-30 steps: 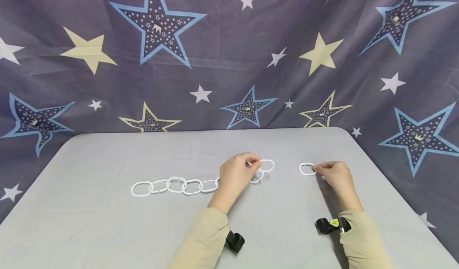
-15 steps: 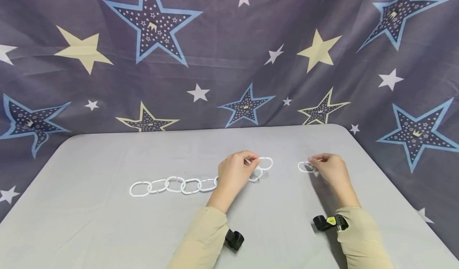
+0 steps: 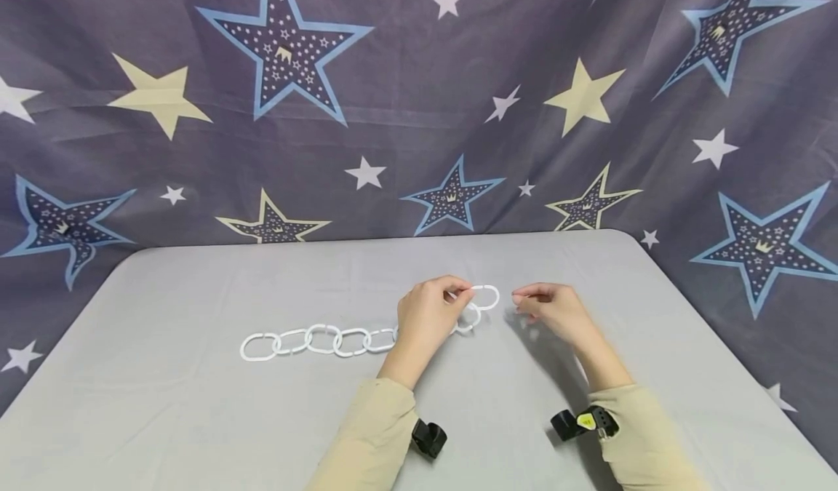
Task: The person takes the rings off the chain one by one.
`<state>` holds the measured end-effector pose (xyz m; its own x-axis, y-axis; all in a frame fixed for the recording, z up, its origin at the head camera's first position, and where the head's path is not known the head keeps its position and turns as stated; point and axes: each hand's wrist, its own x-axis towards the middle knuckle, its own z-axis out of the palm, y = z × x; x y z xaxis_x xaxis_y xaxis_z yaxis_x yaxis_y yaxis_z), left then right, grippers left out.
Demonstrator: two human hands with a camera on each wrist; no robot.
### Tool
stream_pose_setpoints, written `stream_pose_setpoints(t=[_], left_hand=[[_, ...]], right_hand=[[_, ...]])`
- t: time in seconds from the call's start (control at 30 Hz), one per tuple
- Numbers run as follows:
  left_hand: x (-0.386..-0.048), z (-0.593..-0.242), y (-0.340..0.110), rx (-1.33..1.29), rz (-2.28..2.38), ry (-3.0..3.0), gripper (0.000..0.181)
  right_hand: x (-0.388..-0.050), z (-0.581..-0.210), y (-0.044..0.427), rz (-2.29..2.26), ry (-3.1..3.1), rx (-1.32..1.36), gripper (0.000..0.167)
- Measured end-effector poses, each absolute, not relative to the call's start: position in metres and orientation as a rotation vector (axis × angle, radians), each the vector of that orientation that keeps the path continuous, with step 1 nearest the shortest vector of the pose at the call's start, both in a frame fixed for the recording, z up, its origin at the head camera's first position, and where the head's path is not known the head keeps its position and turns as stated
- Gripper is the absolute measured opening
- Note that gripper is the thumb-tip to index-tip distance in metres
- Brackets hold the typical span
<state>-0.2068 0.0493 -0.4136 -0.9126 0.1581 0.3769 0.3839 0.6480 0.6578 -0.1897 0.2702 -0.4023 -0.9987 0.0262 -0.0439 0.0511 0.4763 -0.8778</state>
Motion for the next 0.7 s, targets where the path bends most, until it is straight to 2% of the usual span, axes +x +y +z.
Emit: stream_pose_setpoints(t=[0.47,0.7], left_hand=[[-0.21,-0.414,0.045,-0.375,-1.175,-2.577,0.013],[-0.211,-0.411,0.045,-0.369,-1.179,-2.572,0.016]], right_hand=[[-0.188,-0.422,0.234,-1.81,2.357,0.006,0.038],[-0.184,-0.428,0.221,-1.867,2.301,0.007,0.031]])
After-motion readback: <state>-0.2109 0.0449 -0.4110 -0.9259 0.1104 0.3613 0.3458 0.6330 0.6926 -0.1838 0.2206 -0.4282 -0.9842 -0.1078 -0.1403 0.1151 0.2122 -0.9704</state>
